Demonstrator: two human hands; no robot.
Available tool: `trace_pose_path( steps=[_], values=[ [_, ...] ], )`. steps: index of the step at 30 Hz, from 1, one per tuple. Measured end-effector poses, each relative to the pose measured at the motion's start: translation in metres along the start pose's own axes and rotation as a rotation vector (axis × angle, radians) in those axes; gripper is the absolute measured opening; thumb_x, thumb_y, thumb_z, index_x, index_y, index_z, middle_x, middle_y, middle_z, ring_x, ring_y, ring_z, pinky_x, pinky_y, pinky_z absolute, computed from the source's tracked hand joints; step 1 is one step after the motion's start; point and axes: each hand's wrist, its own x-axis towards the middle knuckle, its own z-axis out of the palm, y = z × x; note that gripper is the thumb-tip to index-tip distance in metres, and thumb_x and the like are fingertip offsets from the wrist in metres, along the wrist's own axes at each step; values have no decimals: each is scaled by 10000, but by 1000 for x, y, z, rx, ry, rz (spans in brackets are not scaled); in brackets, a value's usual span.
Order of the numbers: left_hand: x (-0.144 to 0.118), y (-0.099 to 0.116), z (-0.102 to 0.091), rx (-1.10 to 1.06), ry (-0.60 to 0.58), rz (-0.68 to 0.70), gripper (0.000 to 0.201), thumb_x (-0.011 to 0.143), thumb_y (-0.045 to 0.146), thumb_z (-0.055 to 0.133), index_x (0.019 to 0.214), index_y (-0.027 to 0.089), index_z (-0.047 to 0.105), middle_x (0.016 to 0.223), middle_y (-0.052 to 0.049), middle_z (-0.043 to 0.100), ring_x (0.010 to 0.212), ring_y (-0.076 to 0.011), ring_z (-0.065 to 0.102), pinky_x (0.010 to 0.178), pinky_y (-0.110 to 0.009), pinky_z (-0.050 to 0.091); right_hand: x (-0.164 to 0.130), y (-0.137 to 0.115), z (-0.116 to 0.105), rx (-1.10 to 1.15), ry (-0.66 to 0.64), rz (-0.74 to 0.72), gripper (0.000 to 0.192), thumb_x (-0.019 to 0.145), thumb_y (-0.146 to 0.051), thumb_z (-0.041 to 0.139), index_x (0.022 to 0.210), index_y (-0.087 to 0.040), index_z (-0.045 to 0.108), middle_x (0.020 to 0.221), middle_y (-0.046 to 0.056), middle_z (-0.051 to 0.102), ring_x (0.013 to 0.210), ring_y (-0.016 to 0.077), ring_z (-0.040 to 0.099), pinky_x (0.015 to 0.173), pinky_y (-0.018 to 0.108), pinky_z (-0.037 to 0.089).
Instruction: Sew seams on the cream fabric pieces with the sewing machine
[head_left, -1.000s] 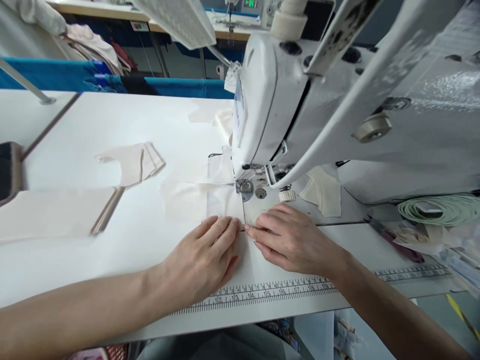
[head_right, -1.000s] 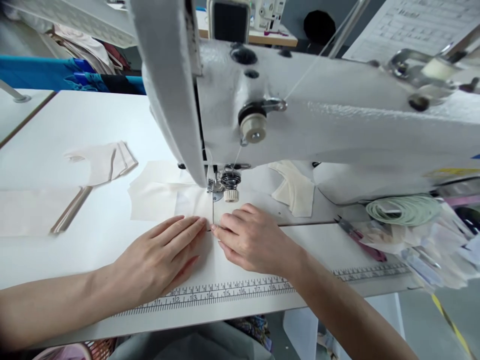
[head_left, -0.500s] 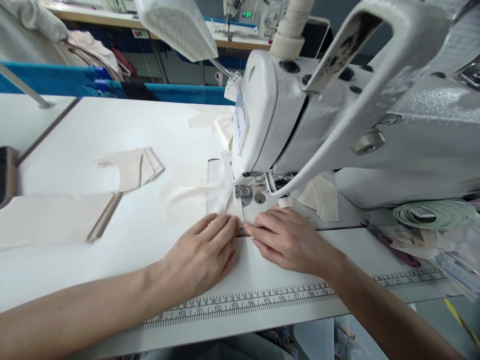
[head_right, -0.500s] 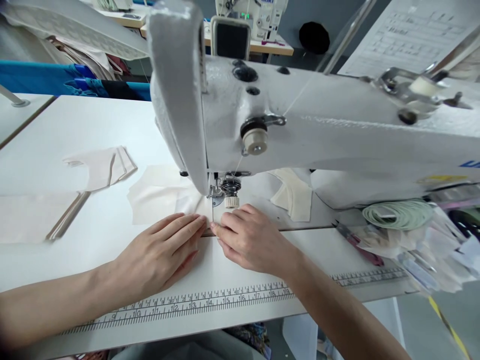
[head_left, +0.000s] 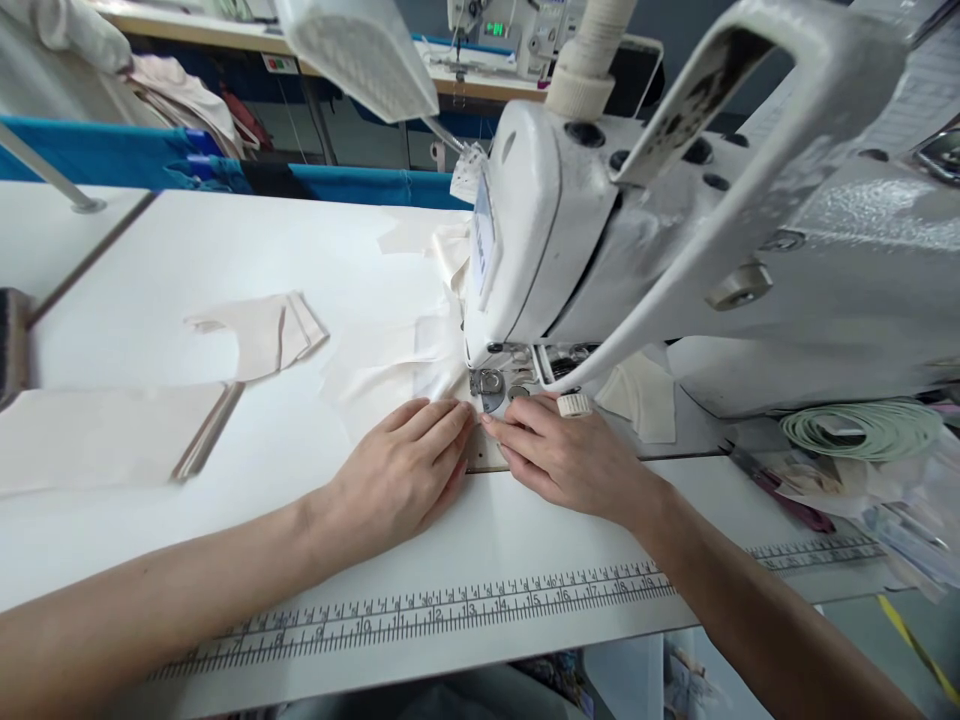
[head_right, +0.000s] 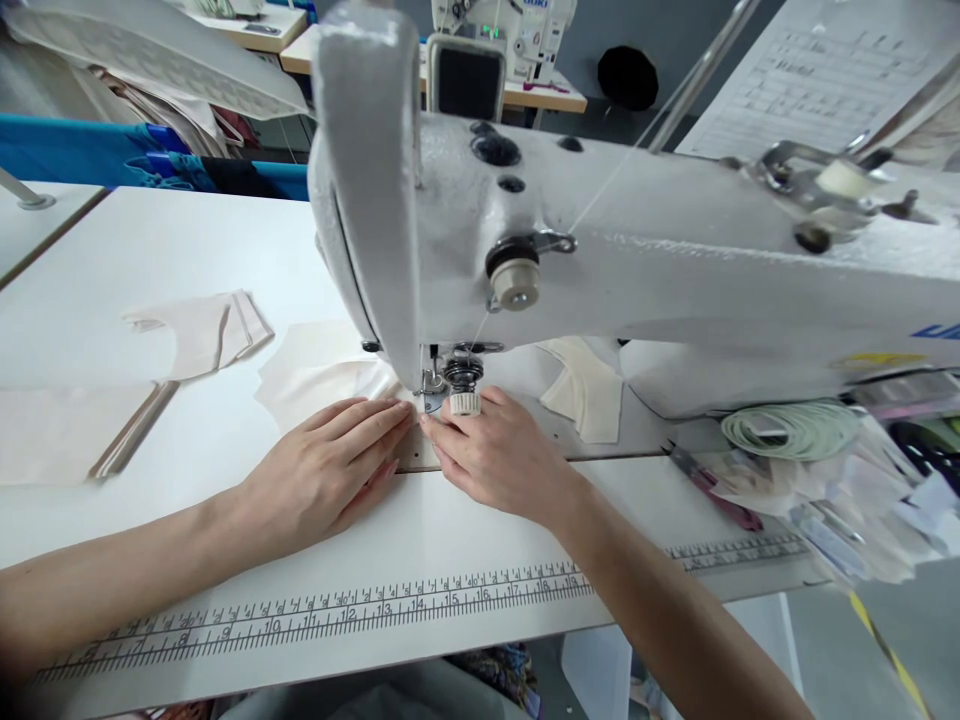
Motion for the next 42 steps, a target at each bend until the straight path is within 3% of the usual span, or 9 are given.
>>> trace_pose_path(
  steps=[13,16,21,24,32,39,42],
  values=[
    [6,-15,7,-36,-16,-58,334,938,172,435,1153,18,638,1196,-167,662,1139,-276,608,945,-406,537,4,-4,4,-208,-19,70,316,969,-190,426,1212,-126,617,980,74,680,808,153,597,743,310,429],
    [7,-19,8,-54,-26,-70,340,948,184,426,1159,20,636,1204,-160,659,1141,-269,607,954,-411,528,1,-2,8,-163,54,105,277,975,-217,441,1118,-133,663,835,46,687,725,143,591,693,295,423],
    [9,-25,9,-59,-71,-85,351,957,210,409,1172,43,631,1245,-140,643,1168,-269,589,978,-431,505,-1,13,18,69,208,361,332,1001,-311,421,840,-166,673,696,25,653,603,124,561,564,250,395],
    [9,-25,9,-64,-102,-113,368,963,223,398,1206,49,612,1262,-141,633,1167,-266,587,970,-426,503,-1,20,24,91,279,415,343,992,-323,442,761,-179,650,651,21,634,565,122,542,515,241,351],
    [7,-23,13,-62,-103,-132,387,958,226,396,1236,33,585,1299,-160,603,1175,-279,573,946,-434,503,-1,17,21,-101,356,401,449,992,-390,435,628,-187,601,499,-7,554,487,117,463,534,255,315],
    [6,-31,10,-157,-125,-188,389,965,248,368,1261,80,556,1332,-124,574,1216,-254,523,1020,-429,439,-6,17,17,77,241,257,238,968,-274,494,830,-178,663,689,3,688,600,120,586,700,268,401],
    [15,-38,4,-172,-174,-310,364,951,229,379,1237,104,568,1251,-124,597,1140,-256,533,945,-397,471,-6,16,15,102,245,224,178,946,-238,521,876,-176,673,693,-3,696,529,110,559,680,273,414]
  ],
)
